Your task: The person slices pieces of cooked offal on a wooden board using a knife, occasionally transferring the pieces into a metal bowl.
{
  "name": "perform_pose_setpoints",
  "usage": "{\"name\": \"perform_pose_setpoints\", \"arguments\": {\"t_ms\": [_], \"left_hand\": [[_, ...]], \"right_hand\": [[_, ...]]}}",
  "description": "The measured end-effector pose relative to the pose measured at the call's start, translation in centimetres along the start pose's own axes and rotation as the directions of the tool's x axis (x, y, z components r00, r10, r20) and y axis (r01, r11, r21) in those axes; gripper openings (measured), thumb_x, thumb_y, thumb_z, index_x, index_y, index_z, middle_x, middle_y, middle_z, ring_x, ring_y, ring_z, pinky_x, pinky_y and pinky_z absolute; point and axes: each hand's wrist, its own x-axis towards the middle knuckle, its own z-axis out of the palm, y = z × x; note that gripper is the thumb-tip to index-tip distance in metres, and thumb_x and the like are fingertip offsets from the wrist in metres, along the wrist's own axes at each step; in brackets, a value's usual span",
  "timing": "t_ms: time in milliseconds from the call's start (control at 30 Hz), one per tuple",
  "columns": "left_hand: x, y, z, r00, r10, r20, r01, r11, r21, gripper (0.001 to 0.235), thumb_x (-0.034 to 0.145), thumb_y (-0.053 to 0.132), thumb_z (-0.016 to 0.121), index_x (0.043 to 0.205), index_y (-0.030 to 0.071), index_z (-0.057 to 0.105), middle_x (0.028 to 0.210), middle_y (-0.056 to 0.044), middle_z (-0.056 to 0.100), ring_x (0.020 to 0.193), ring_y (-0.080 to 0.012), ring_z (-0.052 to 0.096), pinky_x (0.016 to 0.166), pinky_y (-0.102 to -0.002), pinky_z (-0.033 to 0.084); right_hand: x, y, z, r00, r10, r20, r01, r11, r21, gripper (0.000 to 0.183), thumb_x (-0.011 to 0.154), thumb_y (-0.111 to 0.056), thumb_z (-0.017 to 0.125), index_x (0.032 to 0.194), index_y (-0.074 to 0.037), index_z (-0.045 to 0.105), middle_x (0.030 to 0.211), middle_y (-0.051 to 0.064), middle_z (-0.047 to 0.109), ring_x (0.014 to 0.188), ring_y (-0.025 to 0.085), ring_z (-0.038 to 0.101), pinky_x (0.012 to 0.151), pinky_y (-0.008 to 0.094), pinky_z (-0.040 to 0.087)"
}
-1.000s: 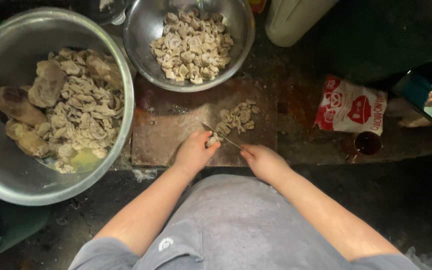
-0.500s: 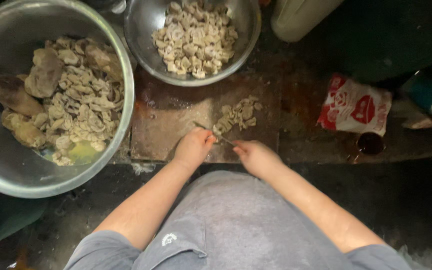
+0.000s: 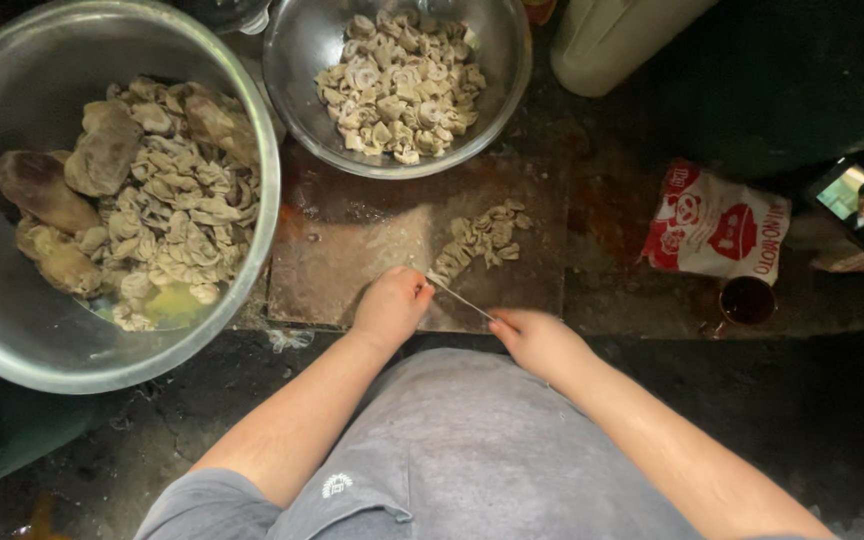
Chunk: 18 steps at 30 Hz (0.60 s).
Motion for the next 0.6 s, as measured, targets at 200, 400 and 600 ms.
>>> {"name": "perform_pose_setpoints", "arguments": {"t_ms": [200, 400, 600], "left_hand": [[-0.1, 0.1, -0.4, 0.999, 0.009, 0.052, -0.01, 1.0, 0.024, 0.02, 0.089, 0.023, 0.07, 0.089, 0.004, 0.072, 0.094, -0.018, 0.068, 0.09, -0.0379, 0.066, 0.08, -0.047, 0.053], [0.0, -1.2, -1.3, 0.996, -0.087, -0.017, 0.086, 0.996, -0.023, 0.024, 0.088, 0.028, 0.071, 0.099, 0.007, 0.071, 0.103, -0.016, 0.069, 0.099, -0.0354, 0.065, 0.087, -0.044, 0.054], [2.5, 1.7, -0.1, 0.935, 0.339, 0.102, -0.354, 0.901, 0.249, 0.073, 0.081, 0.053, 0.074, 0.141, 0.019, 0.052, 0.153, -0.019, 0.038, 0.146, -0.0454, 0.027, 0.113, -0.066, 0.026]], "right_hand": [[3.7, -0.9, 1.8, 0.999, -0.034, 0.021, 0.034, 0.999, -0.005, 0.04, 0.098, -0.038, 0.058, 0.127, -0.014, 0.071, 0.118, 0.014, 0.074, 0.107, 0.033, 0.071, 0.091, 0.04, 0.055], [-1.8, 3.1, -3.0, 0.998, 0.047, 0.04, -0.042, 0.991, -0.125, 0.041, 0.096, -0.04, 0.059, 0.126, -0.016, 0.072, 0.123, 0.01, 0.074, 0.115, 0.03, 0.069, 0.098, 0.038, 0.054], [-7.3, 4.7, -6.3, 0.966, 0.258, 0.026, -0.251, 0.955, -0.159, 0.042, 0.095, -0.042, 0.057, 0.131, -0.024, 0.07, 0.123, 0.007, 0.075, 0.113, 0.027, 0.07, 0.096, 0.038, 0.055]]}}
